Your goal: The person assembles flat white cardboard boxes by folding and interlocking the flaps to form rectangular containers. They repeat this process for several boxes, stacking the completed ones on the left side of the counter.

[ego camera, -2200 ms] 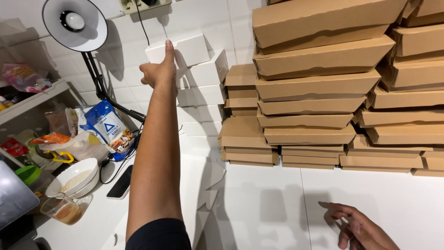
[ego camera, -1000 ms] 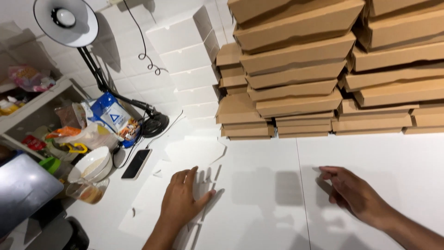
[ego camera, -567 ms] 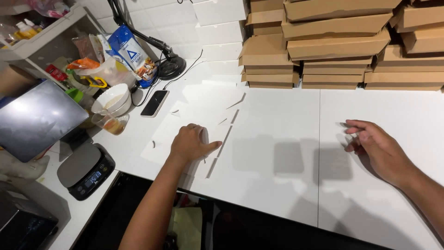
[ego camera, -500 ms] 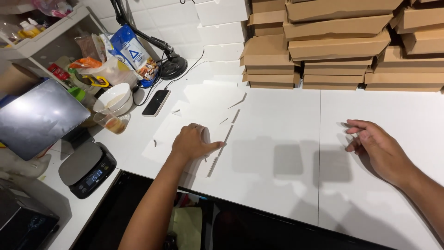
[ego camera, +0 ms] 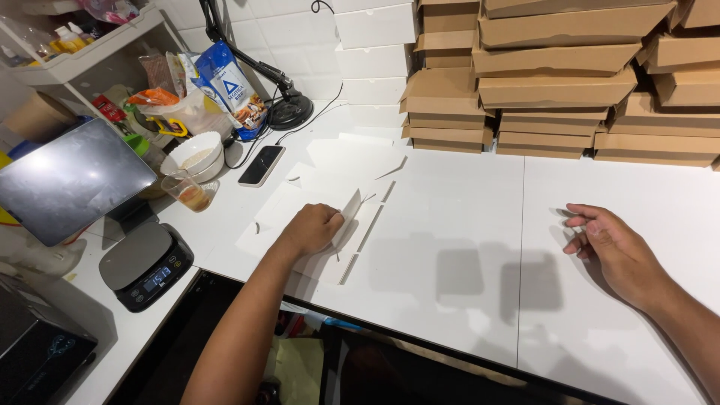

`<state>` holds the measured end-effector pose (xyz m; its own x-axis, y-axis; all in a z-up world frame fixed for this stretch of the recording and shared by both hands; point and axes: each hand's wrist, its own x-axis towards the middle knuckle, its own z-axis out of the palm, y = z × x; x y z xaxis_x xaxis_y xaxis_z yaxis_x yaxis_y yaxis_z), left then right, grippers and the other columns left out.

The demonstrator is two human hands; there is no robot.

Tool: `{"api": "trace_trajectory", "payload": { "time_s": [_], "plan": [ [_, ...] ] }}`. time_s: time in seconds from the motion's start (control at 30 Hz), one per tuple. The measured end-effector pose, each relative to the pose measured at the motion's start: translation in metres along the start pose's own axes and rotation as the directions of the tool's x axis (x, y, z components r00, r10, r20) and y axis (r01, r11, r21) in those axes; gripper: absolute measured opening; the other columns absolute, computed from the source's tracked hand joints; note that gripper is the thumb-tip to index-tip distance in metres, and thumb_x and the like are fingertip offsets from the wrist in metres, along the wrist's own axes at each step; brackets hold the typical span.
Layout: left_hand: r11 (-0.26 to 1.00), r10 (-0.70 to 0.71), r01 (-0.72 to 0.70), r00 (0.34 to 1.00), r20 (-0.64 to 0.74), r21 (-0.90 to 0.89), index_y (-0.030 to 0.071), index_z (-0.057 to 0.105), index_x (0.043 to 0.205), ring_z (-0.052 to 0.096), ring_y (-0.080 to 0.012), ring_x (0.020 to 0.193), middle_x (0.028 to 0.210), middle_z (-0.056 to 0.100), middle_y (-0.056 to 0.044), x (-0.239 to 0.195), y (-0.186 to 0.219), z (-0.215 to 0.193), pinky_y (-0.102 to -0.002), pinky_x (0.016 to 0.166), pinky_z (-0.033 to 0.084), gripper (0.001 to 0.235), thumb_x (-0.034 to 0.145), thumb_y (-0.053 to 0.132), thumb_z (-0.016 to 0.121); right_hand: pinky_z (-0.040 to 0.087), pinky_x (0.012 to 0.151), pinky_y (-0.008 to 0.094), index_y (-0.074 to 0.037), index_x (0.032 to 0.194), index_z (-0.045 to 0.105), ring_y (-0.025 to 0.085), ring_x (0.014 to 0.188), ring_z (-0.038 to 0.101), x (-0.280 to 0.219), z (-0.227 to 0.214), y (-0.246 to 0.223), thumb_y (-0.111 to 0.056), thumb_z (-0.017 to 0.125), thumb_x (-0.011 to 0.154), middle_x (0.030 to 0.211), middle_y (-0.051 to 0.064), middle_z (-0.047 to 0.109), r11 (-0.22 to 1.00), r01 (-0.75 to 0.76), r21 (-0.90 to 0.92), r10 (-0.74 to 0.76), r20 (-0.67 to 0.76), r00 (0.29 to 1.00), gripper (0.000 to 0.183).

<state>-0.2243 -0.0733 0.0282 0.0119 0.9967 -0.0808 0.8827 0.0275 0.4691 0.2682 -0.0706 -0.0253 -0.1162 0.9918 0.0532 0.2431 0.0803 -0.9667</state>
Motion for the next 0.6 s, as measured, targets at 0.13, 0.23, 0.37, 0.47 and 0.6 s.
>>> {"api": "trace_trajectory", "payload": {
  "time_s": [0.13, 0.23, 0.37, 0.47, 0.6],
  "plan": [
    [0.999, 0.025, -0.025, 1.000, 0.008, 0.039, 0.012, 0.026, 0.062, 0.030, -0.0145, 0.055, 0.055, 0.034, -0.001, 0.010, -0.019, 0.005, -0.035, 0.055, 0.026, 0.048, 0.105, 0.019, 0.047, 0.044, 0.080, 0.038, 0.000, 0.151, 0.050, 0.031, 0.091, 0.064, 0.003, -0.001, 0.007, -0.027, 0.034, 0.110, 0.127, 0.013, 0.058, 1.000, 0.016, 0.019, -0.016, 0.007, 1.000, 0.052],
    [0.990, -0.138, 0.137, 0.989, -0.058, -0.026, 0.011, 0.033, 0.055, 0.035, -0.0157, 0.052, 0.052, 0.040, -0.001, 0.000, -0.002, -0.006, -0.034, 0.052, 0.029, 0.053, 0.099, 0.018, 0.061, 0.044, 0.080, 0.038, 0.000, 0.151, 0.050, 0.030, 0.091, 0.063, 0.003, -0.001, 0.008, -0.023, 0.033, 0.111, 0.128, 0.015, 0.058, 1.000, 0.017, 0.016, -0.017, 0.008, 1.000, 0.049],
    [0.963, -0.265, 0.258, 0.960, -0.090, -0.078, 0.008, 0.071, 0.063, 0.061, -0.0171, 0.065, 0.062, 0.065, -0.003, -0.007, 0.016, -0.019, -0.032, 0.059, 0.045, 0.031, 0.092, 0.019, 0.072, 0.045, 0.080, 0.039, 0.000, 0.152, 0.050, 0.031, 0.092, 0.064, 0.003, -0.001, 0.006, -0.027, 0.034, 0.110, 0.129, 0.015, 0.059, 1.000, 0.006, 0.003, -0.006, 0.005, 1.000, 0.052],
    [0.923, -0.375, 0.365, 0.925, -0.066, -0.125, 0.009, 0.079, 0.080, 0.063, -0.0186, 0.067, 0.078, 0.073, -0.005, -0.012, 0.027, -0.027, -0.033, 0.048, 0.045, 0.016, 0.088, 0.023, 0.078, 0.044, 0.079, 0.038, 0.000, 0.151, 0.051, 0.030, 0.090, 0.063, 0.002, 0.000, 0.005, -0.025, 0.033, 0.111, 0.127, 0.014, 0.058, 1.000, 0.016, 0.019, -0.016, 0.005, 1.000, 0.050],
    [0.910, -0.387, 0.369, 0.919, -0.070, -0.186, 0.010, 0.064, 0.065, 0.052, -0.0147, 0.057, 0.062, 0.059, -0.002, -0.010, 0.022, -0.026, -0.032, 0.052, 0.040, 0.029, 0.081, 0.020, 0.087, 0.044, 0.081, 0.038, -0.001, 0.151, 0.051, 0.030, 0.092, 0.063, 0.002, 0.000, 0.005, -0.025, 0.034, 0.110, 0.128, 0.013, 0.059, 1.000, -0.006, 0.000, 0.006, 0.005, 1.000, 0.050]
  ]
}}
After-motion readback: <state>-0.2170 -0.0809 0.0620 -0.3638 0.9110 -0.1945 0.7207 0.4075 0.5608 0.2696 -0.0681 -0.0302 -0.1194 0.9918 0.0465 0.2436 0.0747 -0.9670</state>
